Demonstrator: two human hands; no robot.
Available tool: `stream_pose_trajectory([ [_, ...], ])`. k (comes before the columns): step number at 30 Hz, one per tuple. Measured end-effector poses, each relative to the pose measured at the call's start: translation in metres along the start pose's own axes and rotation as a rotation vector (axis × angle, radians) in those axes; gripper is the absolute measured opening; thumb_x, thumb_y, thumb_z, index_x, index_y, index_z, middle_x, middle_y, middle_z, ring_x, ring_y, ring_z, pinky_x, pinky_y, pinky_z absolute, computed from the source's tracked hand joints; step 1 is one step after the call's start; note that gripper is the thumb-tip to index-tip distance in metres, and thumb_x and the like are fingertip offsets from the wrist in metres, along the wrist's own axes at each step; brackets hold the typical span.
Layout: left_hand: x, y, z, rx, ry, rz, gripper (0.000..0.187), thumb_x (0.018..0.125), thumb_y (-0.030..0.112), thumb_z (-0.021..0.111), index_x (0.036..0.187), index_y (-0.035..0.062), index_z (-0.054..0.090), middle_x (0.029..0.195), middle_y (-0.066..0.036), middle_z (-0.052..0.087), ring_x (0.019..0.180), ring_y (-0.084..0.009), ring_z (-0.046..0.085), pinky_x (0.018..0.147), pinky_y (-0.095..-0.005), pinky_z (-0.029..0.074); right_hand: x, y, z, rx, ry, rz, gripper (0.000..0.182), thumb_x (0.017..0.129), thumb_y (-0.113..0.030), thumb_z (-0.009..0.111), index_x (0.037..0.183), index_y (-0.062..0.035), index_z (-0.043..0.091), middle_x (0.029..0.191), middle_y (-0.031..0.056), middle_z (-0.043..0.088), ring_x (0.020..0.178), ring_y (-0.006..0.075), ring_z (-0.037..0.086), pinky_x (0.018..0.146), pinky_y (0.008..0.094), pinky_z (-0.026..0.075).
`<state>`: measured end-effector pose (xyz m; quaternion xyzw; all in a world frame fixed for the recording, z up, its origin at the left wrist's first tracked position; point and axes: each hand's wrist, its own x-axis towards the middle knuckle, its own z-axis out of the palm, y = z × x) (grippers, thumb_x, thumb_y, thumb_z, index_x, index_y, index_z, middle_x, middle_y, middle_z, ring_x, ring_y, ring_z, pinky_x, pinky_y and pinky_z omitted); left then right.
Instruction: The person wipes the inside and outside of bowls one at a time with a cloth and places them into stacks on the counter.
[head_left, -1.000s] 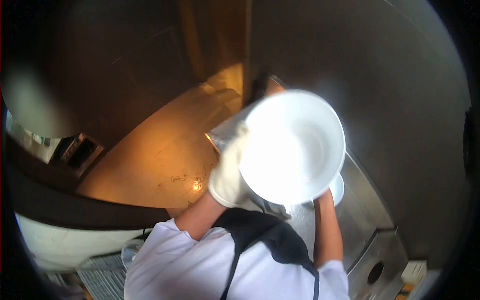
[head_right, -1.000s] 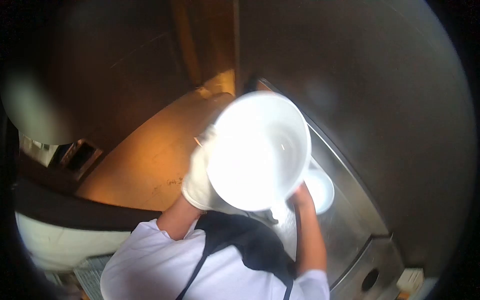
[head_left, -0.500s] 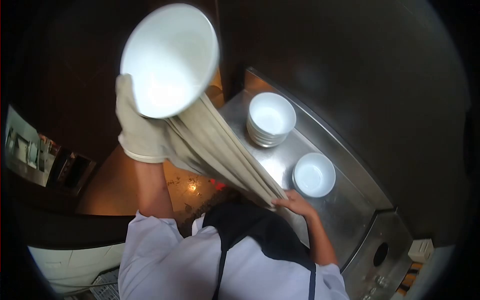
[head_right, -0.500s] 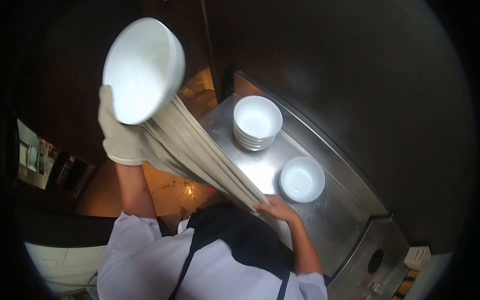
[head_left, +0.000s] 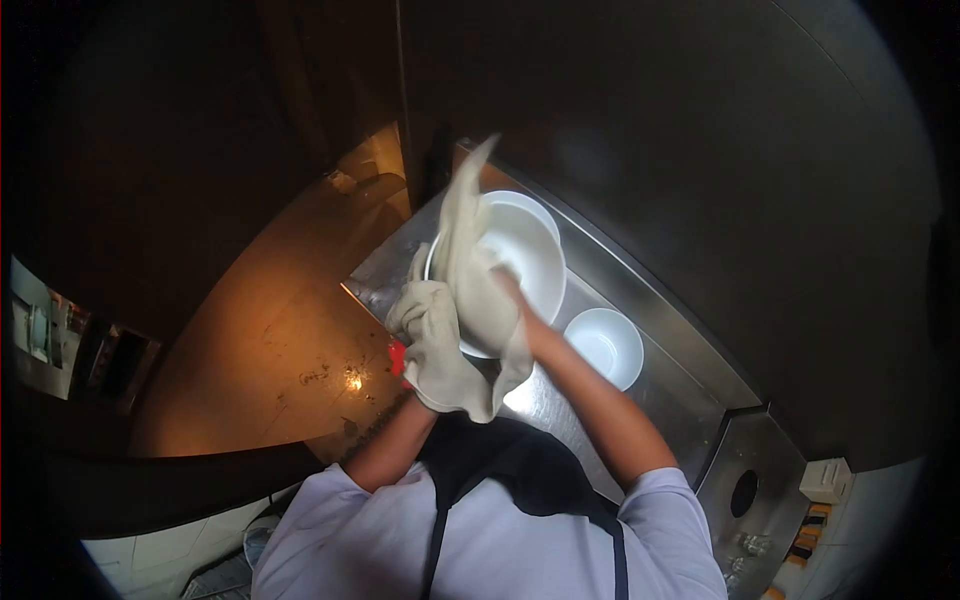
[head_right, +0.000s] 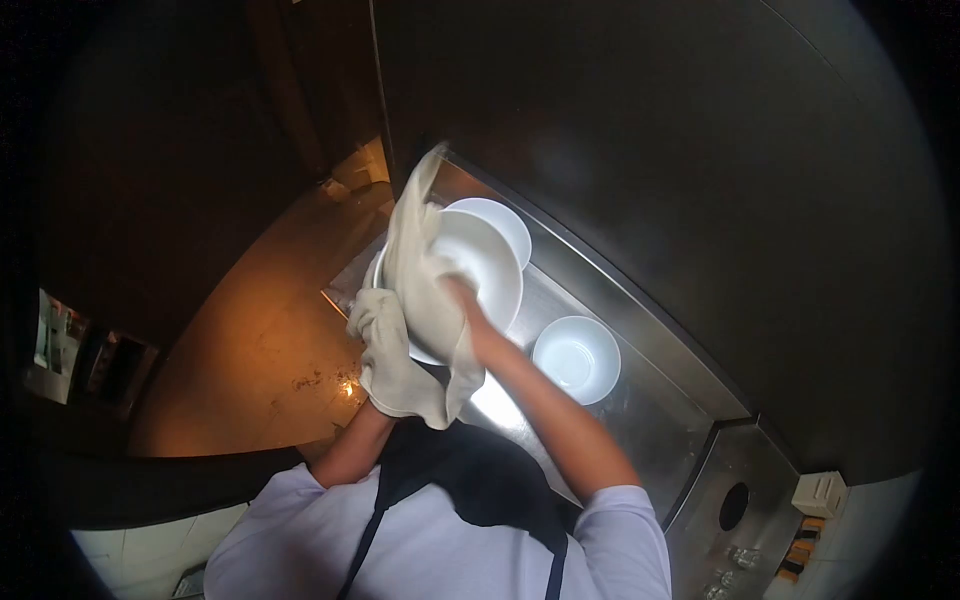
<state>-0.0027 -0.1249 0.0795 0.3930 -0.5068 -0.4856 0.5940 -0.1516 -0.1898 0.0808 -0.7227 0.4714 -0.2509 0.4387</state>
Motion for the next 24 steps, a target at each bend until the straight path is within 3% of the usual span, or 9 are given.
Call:
stream_pose_trajectory([
  [1,0.001,-0.006,-0.001,0.027,-0.012,-0.001,0.049,0.095,0.022,0.066,0.133,-0.0051,0.051,0.119,-0.018,0.058,0.107,-0.0308,0.057,0.096,-0.0375,0.047,-0.003,-0.002,0.007,-0.222,-0.074,-0.046,0.034,0.096,-0.023,0.060,0.121,-0.0013,0.066,0.123,0.0248,0.067,0.117,0.0359,0.065,0.104,0.0449,0.048],
  [4,0.002,-0.017,-0.015,0.097,-0.031,-0.004,0.049,0.094,0.021,0.066,0.133,-0.0048,0.051,0.119,-0.018,0.058,0.106,-0.0303,0.058,0.095,-0.0375,0.048,-0.020,-0.039,-0.013,-1.100,-0.346,-0.077,0.017,0.088,-0.017,0.062,0.098,-0.0044,0.068,0.097,0.0196,0.073,0.076,0.0338,0.072,0.071,0.0459,0.058],
  [5,-0.002,-0.021,-0.015,0.116,-0.037,-0.003,0.049,0.094,0.021,0.066,0.133,-0.0047,0.051,0.119,-0.018,0.058,0.106,-0.0301,0.058,0.095,-0.0375,0.048,-0.020,-0.019,-0.017,-1.258,-0.214,-0.096,0.017,0.084,-0.016,0.065,0.096,-0.0055,0.063,0.088,0.0130,0.073,0.059,0.0258,0.070,0.055,0.0420,0.057],
  [9,-0.003,-0.026,-0.006,0.156,-0.074,0.019,0.049,0.093,0.020,0.067,0.133,-0.0043,0.052,0.118,-0.018,0.059,0.105,-0.0294,0.059,0.094,-0.0375,0.049,-0.014,-0.029,-0.031,-1.091,0.496,-0.248,0.013,0.084,-0.012,0.064,0.088,-0.0079,0.053,0.074,0.0077,0.066,0.068,0.0238,0.072,0.062,0.0427,0.059],
  [12,-0.001,-0.029,-0.006,0.160,-0.092,0.006,0.049,0.092,0.019,0.067,0.132,-0.0040,0.052,0.118,-0.017,0.060,0.105,-0.0289,0.060,0.093,-0.0375,0.049,-0.005,-0.042,0.002,-0.702,0.450,-0.219,0.013,0.086,-0.013,0.063,0.096,-0.0063,0.058,0.082,0.0152,0.069,0.073,0.0285,0.073,0.066,0.0455,0.057],
  [15,0.011,-0.031,-0.014,0.144,-0.101,-0.005,0.049,0.092,0.018,0.068,0.132,-0.0037,0.052,0.118,-0.017,0.060,0.104,-0.0284,0.060,0.092,-0.0375,0.050,-0.028,-0.041,-0.004,-0.746,-0.062,-0.145,0.011,0.087,-0.010,0.060,0.096,-0.0046,0.060,0.082,0.0158,0.070,0.077,0.0294,0.073,0.071,0.0454,0.057],
  [19,0.014,-0.035,-0.015,0.150,-0.120,-0.008,0.049,0.091,0.017,0.069,0.132,-0.0033,0.052,0.118,-0.017,0.061,0.104,-0.0278,0.061,0.091,-0.0375,0.051,-0.040,-0.032,-0.045,-1.111,0.124,-0.013,0.006,0.085,-0.007,0.059,0.087,-0.0012,0.060,0.076,0.0164,0.069,0.072,0.0284,0.072,0.067,0.0425,0.058],
  [22,0.011,-0.041,-0.006,0.155,-0.148,0.006,0.049,0.091,0.017,0.069,0.132,-0.0030,0.052,0.118,-0.016,0.061,0.103,-0.0273,0.062,0.091,-0.0375,0.051,-0.012,-0.039,-0.043,-1.003,0.388,-0.090,0.005,0.083,-0.004,0.061,0.084,-0.0008,0.057,0.074,0.0172,0.067,0.071,0.0296,0.071,0.066,0.0418,0.057],
  [24,0.011,-0.043,-0.006,0.148,-0.149,0.005,0.049,0.090,0.016,0.070,0.132,-0.0028,0.052,0.118,-0.016,0.061,0.103,-0.0269,0.062,0.090,-0.0375,0.051,-0.007,-0.039,-0.013,-0.569,0.461,-0.313,0.009,0.084,-0.005,0.060,0.089,0.0006,0.055,0.071,0.0195,0.065,0.065,0.0375,0.068,0.068,0.0504,0.055],
])
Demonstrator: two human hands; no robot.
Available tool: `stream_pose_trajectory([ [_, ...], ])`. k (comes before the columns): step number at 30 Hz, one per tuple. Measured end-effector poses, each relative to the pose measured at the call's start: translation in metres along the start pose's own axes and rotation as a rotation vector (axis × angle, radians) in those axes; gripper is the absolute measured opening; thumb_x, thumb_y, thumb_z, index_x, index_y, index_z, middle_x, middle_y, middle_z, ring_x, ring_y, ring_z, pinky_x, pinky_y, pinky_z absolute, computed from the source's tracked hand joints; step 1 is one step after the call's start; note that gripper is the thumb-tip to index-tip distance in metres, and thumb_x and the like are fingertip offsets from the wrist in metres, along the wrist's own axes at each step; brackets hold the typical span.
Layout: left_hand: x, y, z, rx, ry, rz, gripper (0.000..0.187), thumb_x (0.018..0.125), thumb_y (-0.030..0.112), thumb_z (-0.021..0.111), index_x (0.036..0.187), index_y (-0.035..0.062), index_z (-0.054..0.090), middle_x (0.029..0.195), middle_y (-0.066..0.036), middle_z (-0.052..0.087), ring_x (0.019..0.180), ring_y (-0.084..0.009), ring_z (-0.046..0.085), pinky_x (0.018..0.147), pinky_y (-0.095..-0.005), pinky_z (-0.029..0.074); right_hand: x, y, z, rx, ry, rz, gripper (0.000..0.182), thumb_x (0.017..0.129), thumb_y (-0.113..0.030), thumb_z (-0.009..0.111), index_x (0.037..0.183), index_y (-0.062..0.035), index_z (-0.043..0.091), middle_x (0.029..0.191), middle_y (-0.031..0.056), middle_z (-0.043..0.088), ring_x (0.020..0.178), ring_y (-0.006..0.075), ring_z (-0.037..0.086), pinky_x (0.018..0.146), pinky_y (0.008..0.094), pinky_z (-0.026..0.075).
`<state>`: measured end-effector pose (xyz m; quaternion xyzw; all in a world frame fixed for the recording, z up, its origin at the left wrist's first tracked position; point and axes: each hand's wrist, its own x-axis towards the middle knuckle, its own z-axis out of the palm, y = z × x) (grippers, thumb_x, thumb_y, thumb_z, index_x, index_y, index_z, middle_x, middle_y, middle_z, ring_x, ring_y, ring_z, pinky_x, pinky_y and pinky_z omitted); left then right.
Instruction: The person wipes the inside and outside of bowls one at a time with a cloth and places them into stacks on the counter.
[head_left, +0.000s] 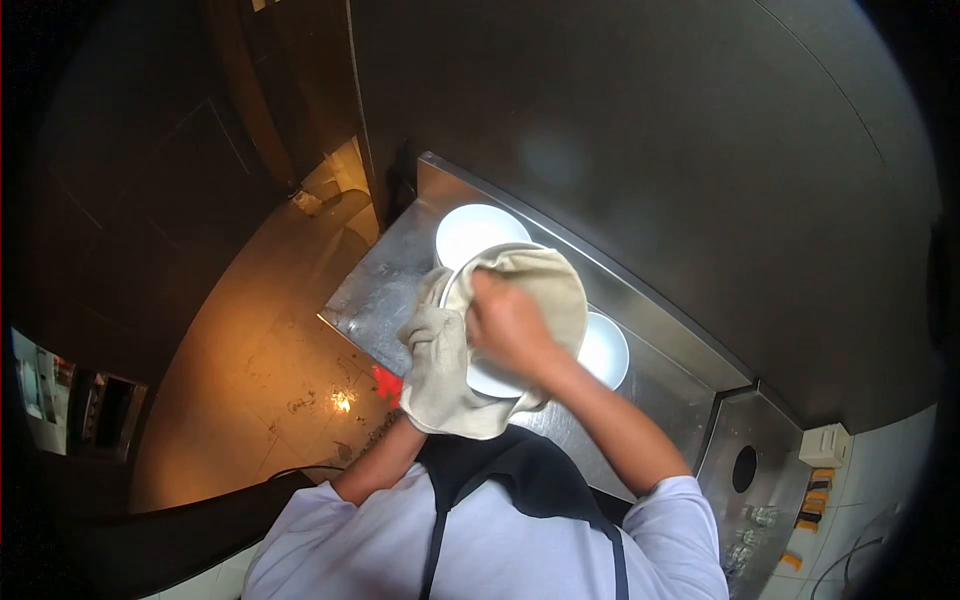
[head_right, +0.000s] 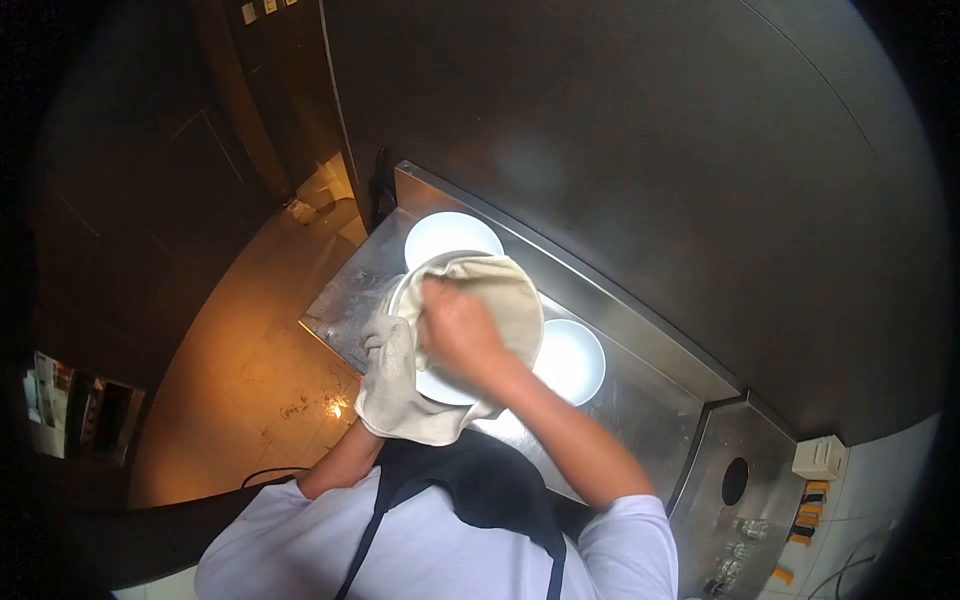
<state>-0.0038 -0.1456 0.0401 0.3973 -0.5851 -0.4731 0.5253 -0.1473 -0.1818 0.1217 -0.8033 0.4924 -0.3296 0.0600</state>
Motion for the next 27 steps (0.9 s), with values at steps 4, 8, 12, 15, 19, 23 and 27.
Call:
stream_pose_trajectory([
  [4,0.007,-0.004,-0.019,-0.016,0.009,-0.029,0.049,0.089,0.015,0.070,0.132,-0.0023,0.052,0.118,-0.016,0.062,0.102,-0.0263,0.063,0.089,-0.0375,0.052,-0.025,-0.009,-0.016,-0.163,-0.567,0.040,0.013,0.085,-0.009,0.060,0.093,-0.0011,0.055,0.071,0.0188,0.065,0.065,0.0401,0.067,0.067,0.0536,0.055],
  [8,0.006,-0.002,-0.017,-0.001,-0.009,-0.023,0.050,0.089,0.014,0.071,0.132,-0.0019,0.053,0.118,-0.015,0.063,0.102,-0.0256,0.064,0.088,-0.0375,0.053,-0.021,0.020,-0.031,-0.447,-0.334,0.142,0.013,0.085,-0.010,0.060,0.094,-0.0021,0.053,0.072,0.0186,0.066,0.066,0.0405,0.067,0.066,0.0553,0.054],
  [12,-0.001,-0.005,-0.007,-0.003,-0.035,-0.018,0.050,0.088,0.014,0.072,0.131,-0.0015,0.053,0.118,-0.015,0.063,0.101,-0.0249,0.065,0.087,-0.0374,0.053,-0.001,-0.008,-0.010,0.015,-0.004,0.068,0.019,0.084,-0.011,0.062,0.095,0.0011,0.051,0.074,0.0232,0.064,0.067,0.0442,0.065,0.062,0.0551,0.051],
  [15,0.003,-0.010,-0.015,-0.042,-0.022,-0.039,0.050,0.087,0.013,0.072,0.131,-0.0012,0.053,0.118,-0.015,0.064,0.101,-0.0244,0.065,0.087,-0.0374,0.054,-0.029,-0.029,0.006,0.114,-0.255,0.074,0.023,0.082,-0.013,0.066,0.096,-0.0003,0.054,0.075,0.0242,0.063,0.069,0.0451,0.064,0.062,0.0536,0.051],
  [19,0.013,-0.011,-0.037,-0.131,0.027,-0.098,0.051,0.086,0.012,0.073,0.131,-0.0008,0.053,0.117,-0.014,0.065,0.100,-0.0238,0.066,0.086,-0.0374,0.055,-0.055,-0.011,-0.054,-0.113,-0.385,-0.014,0.021,0.083,-0.017,0.066,0.094,-0.0017,0.056,0.074,0.0214,0.065,0.067,0.0412,0.065,0.062,0.0486,0.053],
  [23,0.033,-0.009,-0.056,-0.218,0.109,-0.119,0.051,0.086,0.011,0.074,0.131,-0.0004,0.053,0.117,-0.014,0.065,0.100,-0.0231,0.067,0.085,-0.0374,0.055,-0.068,0.013,-0.098,0.127,0.099,0.311,0.027,0.091,-0.022,0.065,0.110,-0.0028,0.062,0.095,0.0138,0.071,0.082,0.0269,0.071,0.074,0.0392,0.057],
  [27,0.040,-0.017,-0.053,-0.189,0.113,-0.074,0.051,0.085,0.010,0.074,0.131,0.0000,0.053,0.117,-0.014,0.066,0.099,-0.0224,0.068,0.084,-0.0374,0.056,-0.124,0.006,-0.056,0.485,0.474,0.541,0.045,0.101,-0.036,0.057,0.131,-0.0036,0.061,0.126,0.0106,0.065,0.114,0.0229,0.064,0.096,0.0406,0.052],
])
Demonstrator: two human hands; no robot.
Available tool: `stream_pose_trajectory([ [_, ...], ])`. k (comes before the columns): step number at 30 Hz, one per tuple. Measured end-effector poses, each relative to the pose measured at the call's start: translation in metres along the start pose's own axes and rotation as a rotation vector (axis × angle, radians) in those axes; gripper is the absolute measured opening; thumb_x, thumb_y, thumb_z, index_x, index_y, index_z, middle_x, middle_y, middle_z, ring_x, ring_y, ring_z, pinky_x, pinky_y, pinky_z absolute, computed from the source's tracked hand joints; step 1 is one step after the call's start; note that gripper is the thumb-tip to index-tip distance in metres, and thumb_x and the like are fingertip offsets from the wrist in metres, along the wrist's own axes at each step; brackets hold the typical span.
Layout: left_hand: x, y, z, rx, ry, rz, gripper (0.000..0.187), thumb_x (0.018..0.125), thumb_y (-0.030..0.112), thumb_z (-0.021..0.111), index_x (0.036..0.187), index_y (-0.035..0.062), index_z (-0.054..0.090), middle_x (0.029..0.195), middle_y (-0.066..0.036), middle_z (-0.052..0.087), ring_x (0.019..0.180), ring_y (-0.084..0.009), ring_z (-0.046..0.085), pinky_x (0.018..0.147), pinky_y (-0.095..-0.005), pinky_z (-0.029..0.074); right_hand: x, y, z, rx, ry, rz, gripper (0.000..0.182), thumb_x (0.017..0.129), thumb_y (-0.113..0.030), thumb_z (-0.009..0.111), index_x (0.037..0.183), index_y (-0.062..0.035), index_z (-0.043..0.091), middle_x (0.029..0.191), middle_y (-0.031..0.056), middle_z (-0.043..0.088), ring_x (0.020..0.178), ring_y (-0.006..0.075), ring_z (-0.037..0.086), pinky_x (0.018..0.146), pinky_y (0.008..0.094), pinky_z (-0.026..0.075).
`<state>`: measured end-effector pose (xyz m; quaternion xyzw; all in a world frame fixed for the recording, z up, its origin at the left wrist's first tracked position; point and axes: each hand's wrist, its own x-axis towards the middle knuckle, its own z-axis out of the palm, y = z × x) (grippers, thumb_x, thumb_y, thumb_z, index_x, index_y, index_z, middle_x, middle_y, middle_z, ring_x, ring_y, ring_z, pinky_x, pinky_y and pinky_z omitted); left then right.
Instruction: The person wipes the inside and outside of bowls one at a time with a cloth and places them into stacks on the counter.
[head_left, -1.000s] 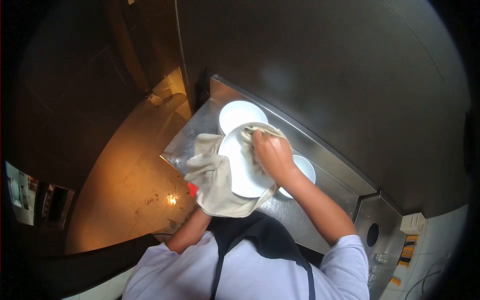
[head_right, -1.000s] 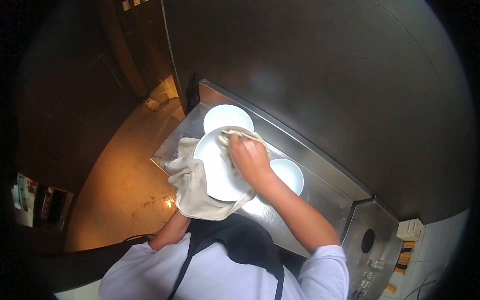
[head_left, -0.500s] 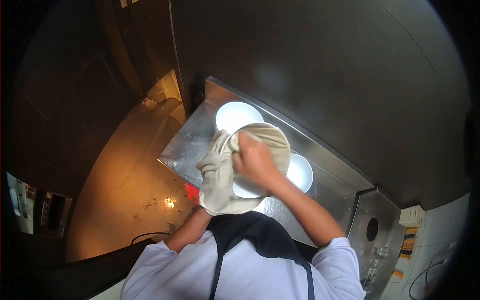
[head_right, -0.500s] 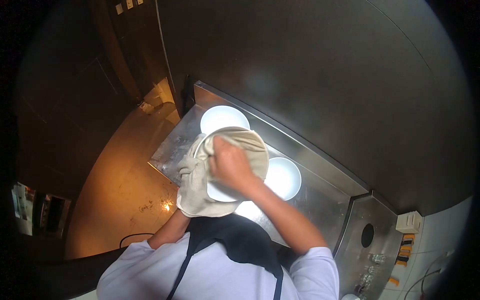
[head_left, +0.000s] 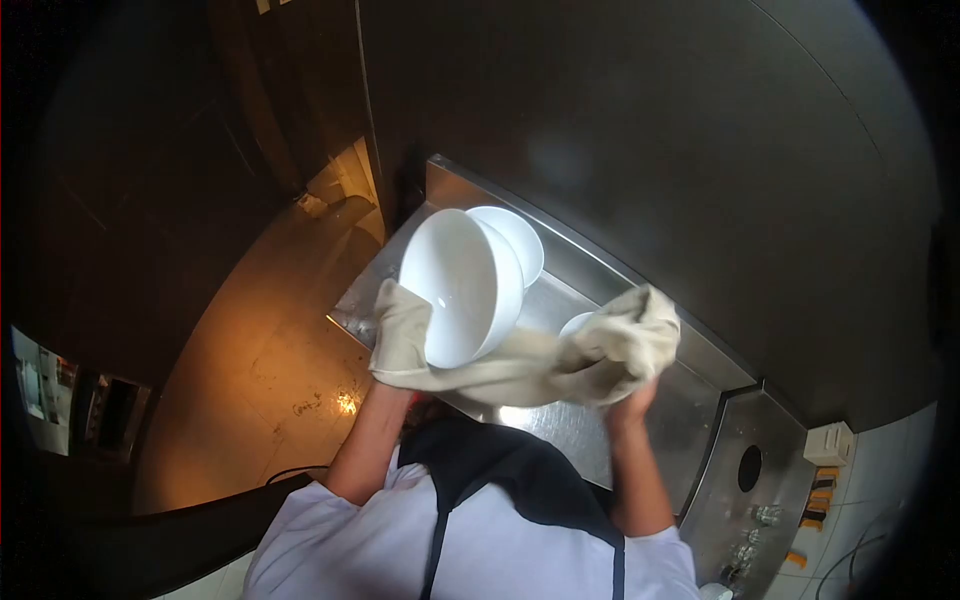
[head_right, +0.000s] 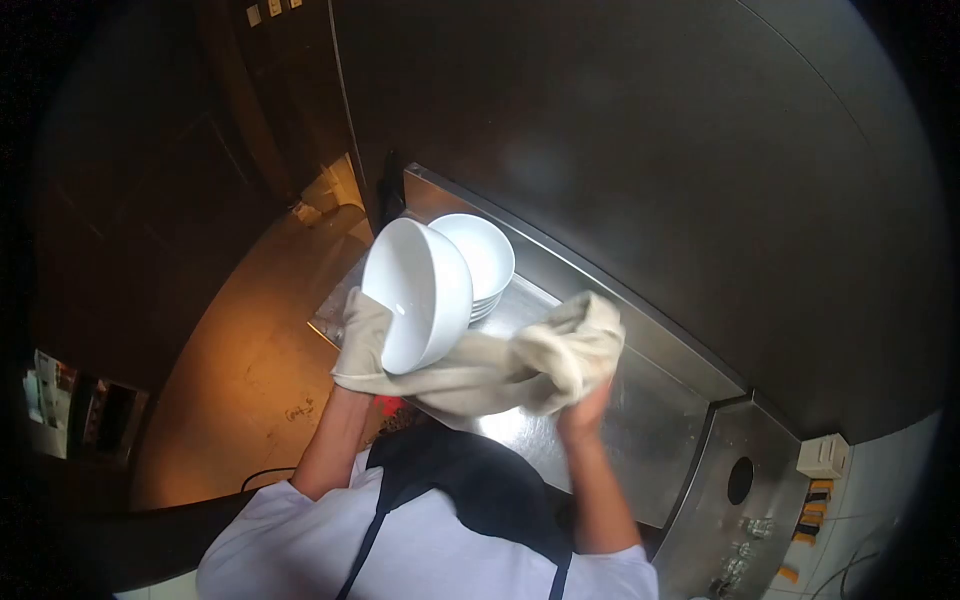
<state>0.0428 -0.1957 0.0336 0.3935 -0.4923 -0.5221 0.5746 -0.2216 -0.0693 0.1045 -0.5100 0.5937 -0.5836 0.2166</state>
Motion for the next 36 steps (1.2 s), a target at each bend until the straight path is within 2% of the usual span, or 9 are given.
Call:
stream_pose_trajectory([
  [3,-0.001,-0.077,-0.011,0.212,-0.057,0.164,0.065,0.089,0.006,0.073,0.147,0.0042,0.044,0.131,-0.011,0.065,0.109,-0.0191,0.068,0.094,-0.0338,0.056,-0.043,0.010,0.030,-0.090,-0.053,-0.028,0.056,0.094,-0.035,0.065,0.139,-0.0021,0.055,0.137,0.0138,0.059,0.128,0.0261,0.056,0.107,0.0427,0.043],
  [6,-0.012,-0.048,0.015,0.080,-0.175,0.087,0.060,0.090,0.007,0.071,0.144,0.0035,0.046,0.129,-0.011,0.066,0.109,-0.0197,0.067,0.094,-0.0338,0.056,-0.027,0.000,0.053,0.148,-0.422,-0.135,0.074,0.084,-0.024,0.079,0.146,0.0002,0.047,0.148,0.0183,0.051,0.142,0.0300,0.045,0.120,0.0438,0.031],
  [8,-0.012,-0.016,0.034,-0.052,-0.267,-0.024,0.056,0.091,0.007,0.070,0.143,0.0030,0.047,0.128,-0.011,0.066,0.109,-0.0201,0.067,0.094,-0.0339,0.055,0.004,-0.016,0.046,-0.027,-0.415,-0.420,0.075,0.083,-0.020,0.078,0.147,0.0016,0.046,0.150,0.0192,0.050,0.143,0.0297,0.044,0.121,0.0449,0.029],
  [11,-0.014,0.004,0.050,-0.130,-0.361,-0.135,0.051,0.093,0.008,0.068,0.141,0.0023,0.049,0.127,-0.011,0.066,0.109,-0.0206,0.067,0.095,-0.0339,0.055,0.034,-0.041,0.039,0.219,-0.345,-0.155,0.060,0.090,-0.021,0.068,0.141,0.0044,0.051,0.146,0.0190,0.054,0.138,0.0317,0.050,0.117,0.0447,0.036],
  [13,-0.022,0.004,0.055,-0.137,-0.379,-0.168,0.048,0.094,0.009,0.067,0.139,0.0018,0.050,0.126,-0.011,0.066,0.108,-0.0210,0.067,0.095,-0.0340,0.055,0.064,-0.042,0.034,0.413,-0.502,0.266,0.053,0.098,-0.024,0.058,0.142,0.0040,0.050,0.142,0.0182,0.058,0.128,0.0296,0.059,0.109,0.0414,0.046],
  [23,-0.009,-0.033,0.039,-0.297,-0.013,-0.156,0.034,0.100,0.012,0.060,0.131,-0.0006,0.056,0.122,-0.011,0.067,0.108,-0.0229,0.066,0.096,-0.0342,0.053,0.006,0.035,0.103,1.025,-0.351,0.750,0.047,0.109,-0.031,0.044,0.143,0.0007,0.050,0.136,0.0162,0.063,0.116,0.0244,0.067,0.099,0.0385,0.057],
  [27,0.017,-0.050,0.025,0.178,0.031,0.200,0.028,0.103,0.014,0.055,0.127,-0.0004,0.059,0.119,-0.011,0.068,0.108,-0.0248,0.067,0.097,-0.0346,0.053,-0.010,0.013,0.099,1.063,-0.277,0.860,0.048,0.110,-0.033,0.040,0.145,-0.0005,0.048,0.139,0.0143,0.061,0.120,0.0235,0.065,0.103,0.0400,0.054],
  [31,0.051,-0.035,0.019,0.816,0.117,0.699,0.009,0.087,-0.002,0.065,0.096,-0.0009,0.064,0.092,-0.014,0.067,0.091,-0.0271,0.067,0.084,-0.0346,0.054,-0.017,0.016,0.080,1.032,-0.258,0.827,0.049,0.110,-0.034,0.038,0.145,-0.0011,0.047,0.140,0.0132,0.060,0.124,0.0232,0.062,0.108,0.0394,0.049],
  [36,0.091,-0.030,0.031,0.650,0.103,0.647,0.008,0.083,-0.003,0.062,0.090,0.0019,0.062,0.088,-0.015,0.064,0.092,-0.0288,0.066,0.084,-0.0349,0.053,-0.032,0.039,0.048,1.085,-0.215,0.711,0.047,0.109,-0.031,0.039,0.143,-0.0001,0.049,0.137,0.0131,0.060,0.123,0.0234,0.062,0.106,0.0387,0.049],
])
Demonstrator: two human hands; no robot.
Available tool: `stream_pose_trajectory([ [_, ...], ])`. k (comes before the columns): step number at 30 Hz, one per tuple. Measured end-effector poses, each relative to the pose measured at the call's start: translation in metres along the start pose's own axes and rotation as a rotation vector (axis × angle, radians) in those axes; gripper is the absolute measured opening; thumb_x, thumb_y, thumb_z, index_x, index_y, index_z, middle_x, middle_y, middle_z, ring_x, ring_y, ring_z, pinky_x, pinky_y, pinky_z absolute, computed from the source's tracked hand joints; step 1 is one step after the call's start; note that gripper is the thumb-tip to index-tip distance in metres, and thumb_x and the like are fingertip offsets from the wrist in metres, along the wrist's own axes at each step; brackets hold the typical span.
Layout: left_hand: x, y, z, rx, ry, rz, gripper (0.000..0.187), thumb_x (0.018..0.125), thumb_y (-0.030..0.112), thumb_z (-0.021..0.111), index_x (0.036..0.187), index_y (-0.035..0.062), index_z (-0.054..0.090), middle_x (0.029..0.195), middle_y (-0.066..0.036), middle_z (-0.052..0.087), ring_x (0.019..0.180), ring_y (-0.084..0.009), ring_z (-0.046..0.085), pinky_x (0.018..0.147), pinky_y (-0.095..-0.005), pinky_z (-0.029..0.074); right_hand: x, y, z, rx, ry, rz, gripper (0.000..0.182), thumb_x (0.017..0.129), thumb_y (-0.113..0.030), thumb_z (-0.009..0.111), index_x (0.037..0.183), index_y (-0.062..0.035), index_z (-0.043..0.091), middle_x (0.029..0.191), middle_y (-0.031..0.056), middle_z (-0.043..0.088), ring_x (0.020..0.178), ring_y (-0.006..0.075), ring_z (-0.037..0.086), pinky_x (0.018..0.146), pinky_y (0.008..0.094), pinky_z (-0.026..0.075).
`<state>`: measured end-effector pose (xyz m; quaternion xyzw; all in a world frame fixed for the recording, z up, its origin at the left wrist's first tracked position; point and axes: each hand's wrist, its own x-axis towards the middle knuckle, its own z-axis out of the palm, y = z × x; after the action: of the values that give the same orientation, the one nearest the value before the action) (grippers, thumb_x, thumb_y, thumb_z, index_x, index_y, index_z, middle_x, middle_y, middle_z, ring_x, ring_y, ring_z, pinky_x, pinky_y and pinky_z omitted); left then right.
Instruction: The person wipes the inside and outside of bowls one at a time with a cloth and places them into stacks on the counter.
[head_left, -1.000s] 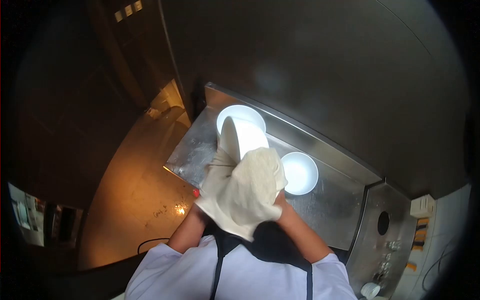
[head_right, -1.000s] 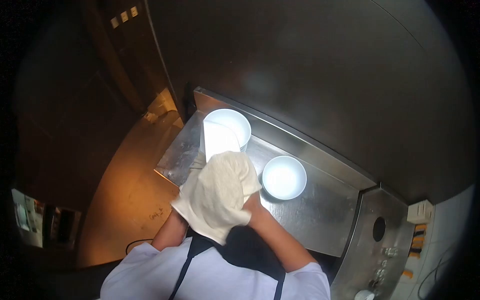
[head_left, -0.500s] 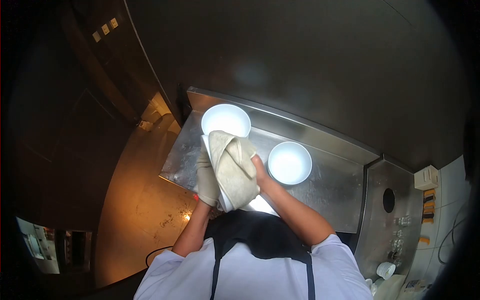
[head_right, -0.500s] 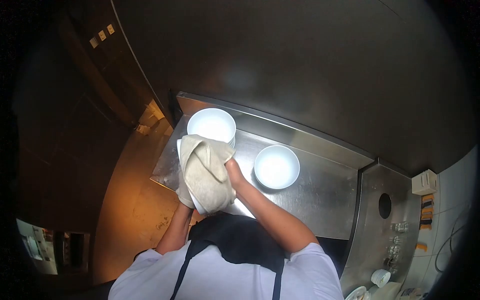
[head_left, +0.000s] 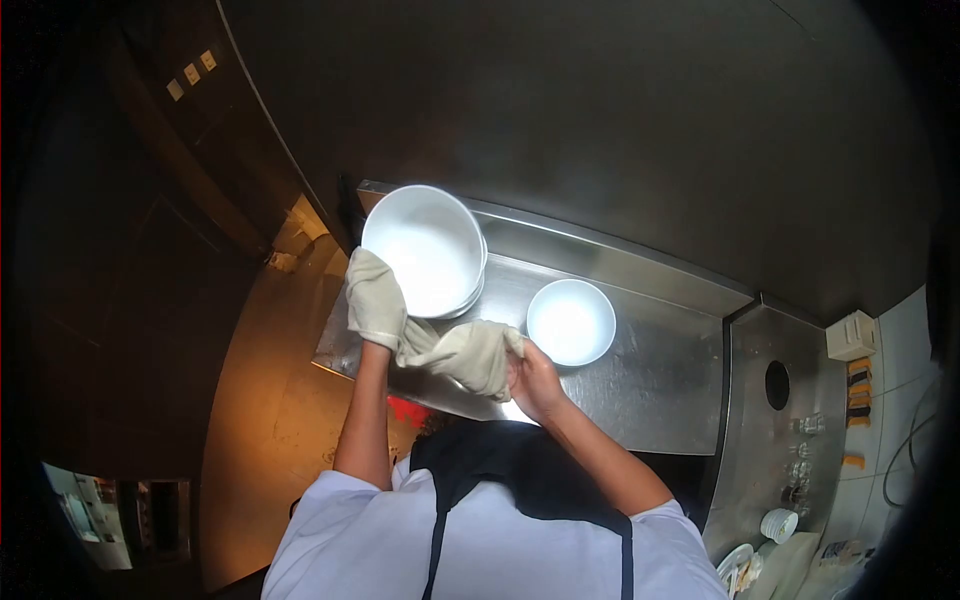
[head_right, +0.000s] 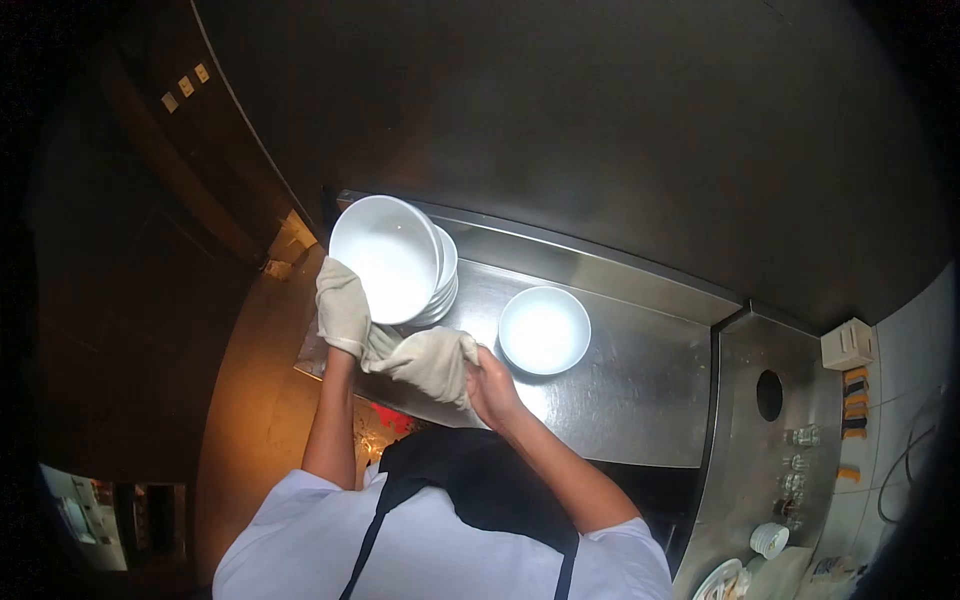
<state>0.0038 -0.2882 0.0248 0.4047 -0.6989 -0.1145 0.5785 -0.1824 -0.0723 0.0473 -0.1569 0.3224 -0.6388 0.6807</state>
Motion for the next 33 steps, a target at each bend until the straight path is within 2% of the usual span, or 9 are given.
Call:
stream_pose_trajectory([
  [8,0.020,-0.031,0.023,0.227,-0.335,-0.120,0.023,0.082,0.001,0.057,0.103,0.0015,0.067,0.093,-0.019,0.069,0.089,-0.0398,0.067,0.082,-0.0445,0.053,-0.013,-0.004,-0.024,0.048,0.075,-0.232,0.040,0.105,-0.022,0.048,0.138,0.0009,0.053,0.132,0.0127,0.062,0.119,0.0237,0.061,0.105,0.0392,0.046],
  [17,-0.007,-0.080,0.015,0.321,-0.347,0.344,0.011,0.082,0.006,0.065,0.092,0.0019,0.065,0.089,-0.019,0.069,0.095,-0.0417,0.064,0.087,-0.0472,0.051,-0.029,-0.021,-0.042,-0.362,0.318,-0.534,0.053,0.090,-0.015,0.056,0.138,0.0070,0.052,0.135,0.0153,0.061,0.126,0.0250,0.056,0.110,0.0362,0.038],
  [20,-0.064,-0.083,-0.025,-0.009,-0.425,0.082,0.023,0.089,0.012,0.068,0.109,0.0019,0.069,0.097,-0.016,0.072,0.104,-0.0301,0.066,0.093,-0.0412,0.052,-0.038,-0.033,-0.050,-0.480,0.320,-0.689,0.050,0.088,-0.012,0.056,0.134,0.0080,0.055,0.132,0.0156,0.062,0.125,0.0251,0.057,0.109,0.0352,0.039],
  [22,-0.053,-0.014,-0.074,0.029,-0.896,-0.430,0.026,0.093,0.016,0.067,0.114,0.0011,0.069,0.093,-0.014,0.074,0.093,-0.0223,0.070,0.086,-0.0361,0.055,-0.046,-0.043,-0.050,-0.644,0.252,-0.742,0.048,0.086,-0.010,0.055,0.130,0.0081,0.058,0.129,0.0156,0.064,0.123,0.0252,0.059,0.108,0.0350,0.041],
  [23,-0.035,0.023,-0.093,0.048,-1.279,-0.979,0.026,0.095,0.018,0.066,0.114,0.0006,0.069,0.089,-0.013,0.074,0.085,-0.0192,0.071,0.081,-0.0335,0.056,-0.050,-0.050,-0.047,-0.725,0.215,-0.771,0.047,0.085,-0.010,0.055,0.128,0.0081,0.060,0.127,0.0155,0.065,0.122,0.0252,0.059,0.107,0.0349,0.041],
  [26,-0.020,0.025,-0.112,0.041,-1.341,-0.642,0.030,0.097,0.013,0.064,0.124,0.0003,0.066,0.082,-0.007,0.071,0.080,-0.0114,0.069,0.074,-0.0274,0.056,-0.064,-0.070,-0.019,-1.045,-0.009,-0.883,0.046,0.084,-0.012,0.050,0.124,0.0082,0.064,0.126,0.0175,0.067,0.117,0.0269,0.064,0.102,0.0384,0.047],
  [29,-0.011,0.063,-0.058,-0.525,-0.789,-0.544,0.029,0.100,0.022,0.062,0.120,0.0010,0.069,0.096,-0.010,0.073,0.091,-0.0133,0.068,0.080,-0.0303,0.054,-0.026,-0.084,0.042,-1.333,-0.513,-0.937,0.038,0.082,-0.012,0.055,0.114,0.0031,0.068,0.117,0.0182,0.068,0.109,0.0353,0.065,0.103,0.0443,0.046],
  [31,-0.087,0.017,-0.007,-1.216,-0.476,-0.764,0.039,0.099,0.023,0.063,0.133,0.0020,0.060,0.129,-0.013,0.064,0.112,-0.0173,0.062,0.092,-0.0314,0.052,0.000,-0.094,0.096,-1.192,-0.583,-0.478,0.035,0.092,-0.026,0.067,0.116,-0.0002,0.067,0.115,0.0165,0.068,0.105,0.0322,0.064,0.099,0.0423,0.047],
  [33,-0.079,0.081,-0.014,-0.763,-0.416,-0.502,0.042,0.098,0.023,0.065,0.134,0.0025,0.058,0.129,-0.014,0.062,0.112,-0.0205,0.062,0.093,-0.0327,0.051,0.043,-0.093,0.107,-1.029,-0.554,-0.345,0.044,0.098,-0.040,0.064,0.120,-0.0018,0.066,0.114,0.0124,0.068,0.105,0.0223,0.062,0.095,0.0386,0.049],
])
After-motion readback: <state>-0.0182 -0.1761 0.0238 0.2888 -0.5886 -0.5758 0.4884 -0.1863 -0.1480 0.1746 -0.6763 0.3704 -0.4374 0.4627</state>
